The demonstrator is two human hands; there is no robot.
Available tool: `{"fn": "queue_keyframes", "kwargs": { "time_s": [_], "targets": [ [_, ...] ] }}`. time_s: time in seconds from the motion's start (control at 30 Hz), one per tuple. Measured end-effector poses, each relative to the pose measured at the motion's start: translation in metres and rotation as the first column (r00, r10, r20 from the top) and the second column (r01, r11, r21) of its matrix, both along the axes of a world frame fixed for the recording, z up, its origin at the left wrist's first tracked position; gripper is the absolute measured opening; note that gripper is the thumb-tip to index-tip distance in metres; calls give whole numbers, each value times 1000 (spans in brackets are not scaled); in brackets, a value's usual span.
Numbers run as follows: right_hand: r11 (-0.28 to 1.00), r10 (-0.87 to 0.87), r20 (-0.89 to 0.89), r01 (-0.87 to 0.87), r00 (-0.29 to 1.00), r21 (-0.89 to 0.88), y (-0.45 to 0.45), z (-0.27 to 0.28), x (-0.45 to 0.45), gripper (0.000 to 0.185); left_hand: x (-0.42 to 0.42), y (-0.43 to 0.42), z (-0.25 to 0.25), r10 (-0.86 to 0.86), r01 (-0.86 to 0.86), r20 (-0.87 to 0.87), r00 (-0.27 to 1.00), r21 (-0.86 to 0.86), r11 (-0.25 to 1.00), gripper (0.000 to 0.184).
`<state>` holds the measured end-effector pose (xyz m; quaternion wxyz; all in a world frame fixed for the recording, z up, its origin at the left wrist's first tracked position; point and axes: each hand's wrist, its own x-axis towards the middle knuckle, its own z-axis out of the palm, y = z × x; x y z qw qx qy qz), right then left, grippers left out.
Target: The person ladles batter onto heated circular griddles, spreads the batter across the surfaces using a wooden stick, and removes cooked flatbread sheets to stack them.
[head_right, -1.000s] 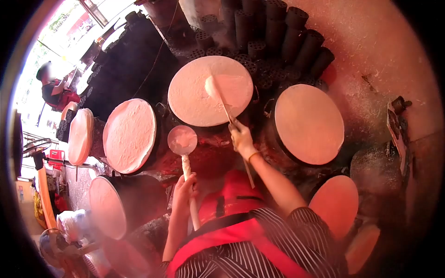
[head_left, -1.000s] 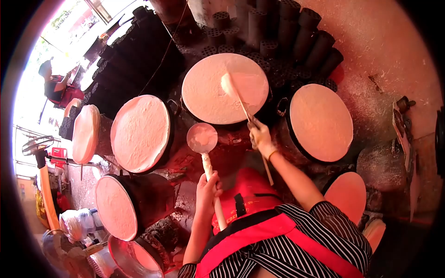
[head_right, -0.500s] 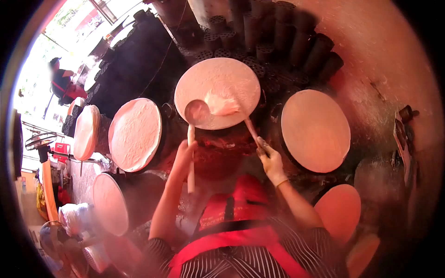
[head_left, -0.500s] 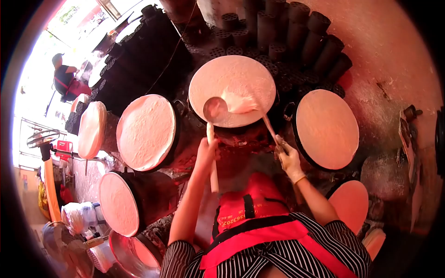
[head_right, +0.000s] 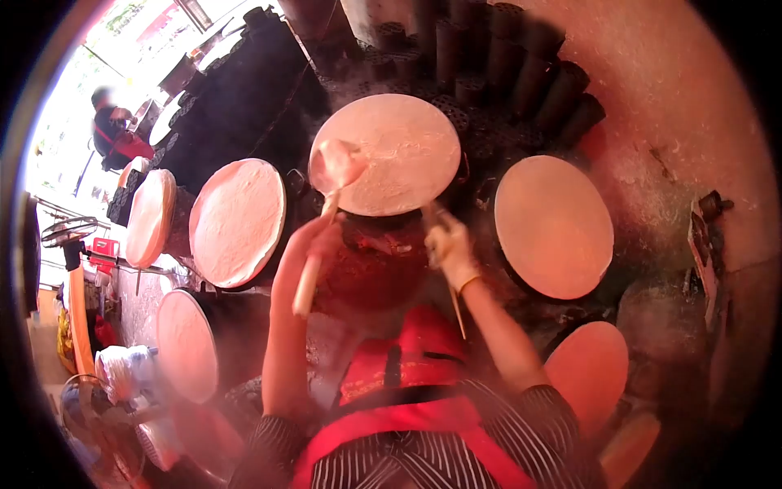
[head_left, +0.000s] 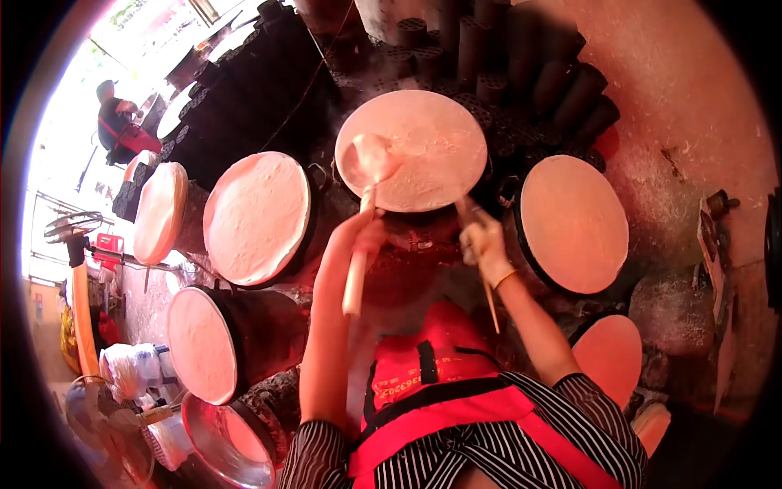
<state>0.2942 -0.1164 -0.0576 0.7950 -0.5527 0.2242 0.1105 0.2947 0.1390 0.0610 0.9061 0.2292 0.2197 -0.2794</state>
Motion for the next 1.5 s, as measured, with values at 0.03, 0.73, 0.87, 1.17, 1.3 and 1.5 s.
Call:
{"fn": "queue_keyframes", "kwargs": {
  "time_s": [0.03, 0.73, 0.87, 1.17, 1.3, 1.5],
  "targets": [
    [995, -63, 2, 63, 998, -82, -4, 15, 6, 34, -12, 10, 2, -41, 41, 27, 999, 28, 999, 12],
    [528, 728, 287, -242, 623, -814, 186, 36, -111, 50, -312, 176, -60, 599, -574, -283, 749, 175, 800, 6],
    [318, 927, 338, 135, 165, -938, 281, 10, -47, 41, -349, 193, -52, 741, -749, -247, 624, 83, 658, 8],
    [281, 954, 229, 305, -193, -910, 350, 2, 57, 16, -360, 201, -6, 934, -954, -222, 279, 48, 296, 17],
    [119, 967, 49, 270, -250, -956, 380, 68, 91, 7, -344, 198, 12, 938, -986, -306, 166, -37, 163, 18],
    [120, 892, -68, 378, -448, -918, 511, 235, 146, 9, -310, 189, 45, 944, -991, -315, 97, -114, 64, 19]
  ]
}}
